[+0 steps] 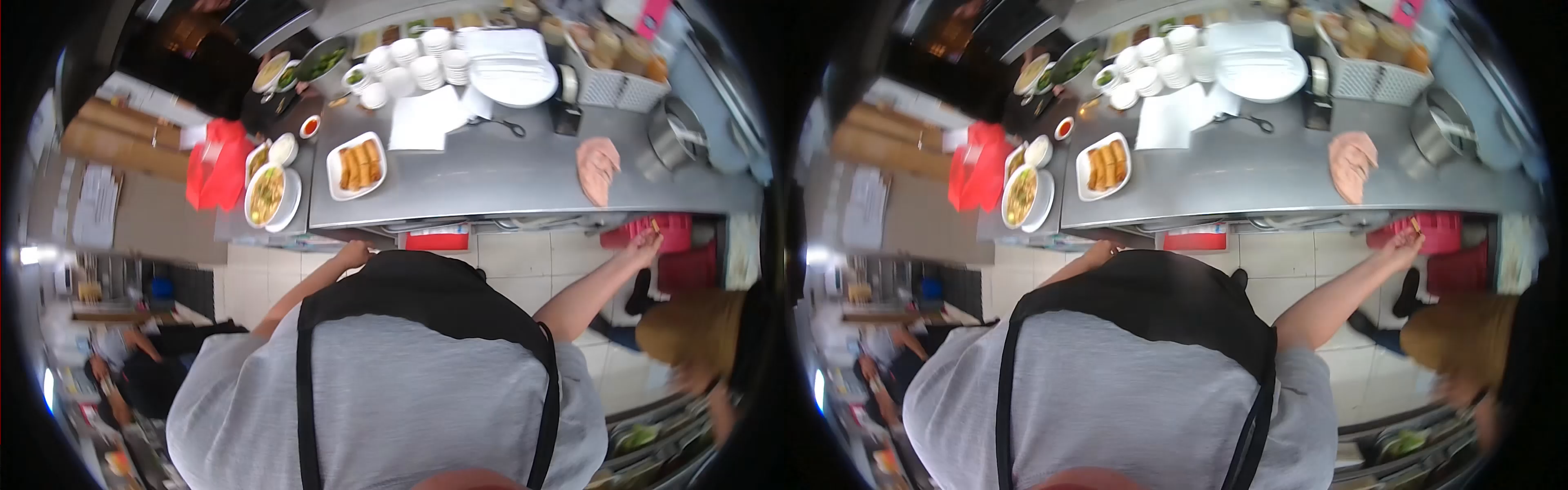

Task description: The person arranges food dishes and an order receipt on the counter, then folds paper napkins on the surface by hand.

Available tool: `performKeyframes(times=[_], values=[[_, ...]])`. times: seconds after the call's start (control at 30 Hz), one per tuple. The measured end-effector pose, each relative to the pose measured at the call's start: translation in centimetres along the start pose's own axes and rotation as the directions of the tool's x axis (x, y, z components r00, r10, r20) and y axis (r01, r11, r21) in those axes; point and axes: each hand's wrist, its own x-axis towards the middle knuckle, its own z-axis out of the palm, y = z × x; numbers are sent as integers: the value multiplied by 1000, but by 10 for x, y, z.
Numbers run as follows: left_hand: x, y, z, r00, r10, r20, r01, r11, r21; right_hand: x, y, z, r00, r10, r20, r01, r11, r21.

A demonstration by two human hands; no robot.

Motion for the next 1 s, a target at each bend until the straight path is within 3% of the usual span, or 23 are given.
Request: performKeyframes(times=[0.03, 0.1, 0.13, 0.17, 0.2, 0.23, 0.27, 0.33, 0.43, 0.5, 0.53, 0.57, 0.67, 0.73, 0.77, 0.8, 0.87, 0.93, 0.97, 1.0], values=[[-3, -9, 7, 1000, -22, -11, 21, 999, -28, -24, 5, 80, 897, -199, -394, 114, 967, -229], [-9, -20, 18, 999, -33, -16, 32, 997, -65, -66, 34, 190, 968, -187, -169, 125, 938, -322], [-12, -25, 22, 994, -101, 39, 104, 992, -73, -100, 50, 244, 1000, 10, 14, -4, 934, -356], [-17, -30, 26, 981, -167, 96, 175, 982, -76, -119, 67, 279, 959, 214, 185, -121, 902, -414], [-22, -38, 31, 980, -174, 97, 182, 980, -80, -108, 123, 256, 946, -8, 323, 227, 729, -646], [-29, -43, 34, 979, -183, 93, 193, 976, -104, -156, 144, 305, 965, 155, 211, -4, 815, -579], [-36, -47, 37, 973, -215, 88, 224, 969, -108, -184, 172, 323, 939, 232, 253, 9, 719, -695], [-52, -53, 42, 966, -254, 56, 259, 956, -140, -235, 228, 342, 833, 384, 397, 17, 700, -714], [-80, -64, 50, 935, -349, 54, 351, 898, -264, -289, 290, 361, 759, 400, 514, 168, 642, -748], [-96, -86, 73, 941, -337, 29, 331, 901, -280, -318, 304, 388, 746, 363, 558, 355, 492, -795], [-106, -95, 83, 929, -367, 50, 363, 877, -314, -321, 325, 383, 729, 317, 606, 423, 487, -764], [-115, -106, 94, 918, -391, 72, 391, 853, -346, -328, 333, 387, 710, 321, 626, 435, 500, -749], [-146, -149, 137, 921, -382, 74, 374, 816, -441, -346, 342, 384, 717, 329, 614, 509, 355, -784], [-146, -210, 211, 932, -363, 10, 345, 874, -342, -350, 346, 382, 732, 356, 580, 486, 323, -812], [-166, -204, 186, 907, -410, 100, 417, 832, -366, -351, 344, 382, 746, 389, 541, 455, 297, -840], [-189, -197, 152, 873, -449, 189, 487, 788, -377, -357, 341, 387, 730, 274, 626, 594, 200, -780], [-197, -254, 189, 882, -454, 130, 467, 797, -383, -364, 349, 403, 603, 109, 790, 795, 6, -607], [-208, -286, 202, 861, -484, 157, 507, 783, -360, -404, 346, 464, 637, 528, 562, 549, 202, -811], [-211, -301, 201, 829, -524, 194, 558, 764, -324, -425, 355, 487, 515, 627, 585, 490, 345, -800], [-214, -318, 203, 877, -452, 162, 480, 837, -261, -453, 348, 528, 379, 762, 525, 537, 282, -795]])
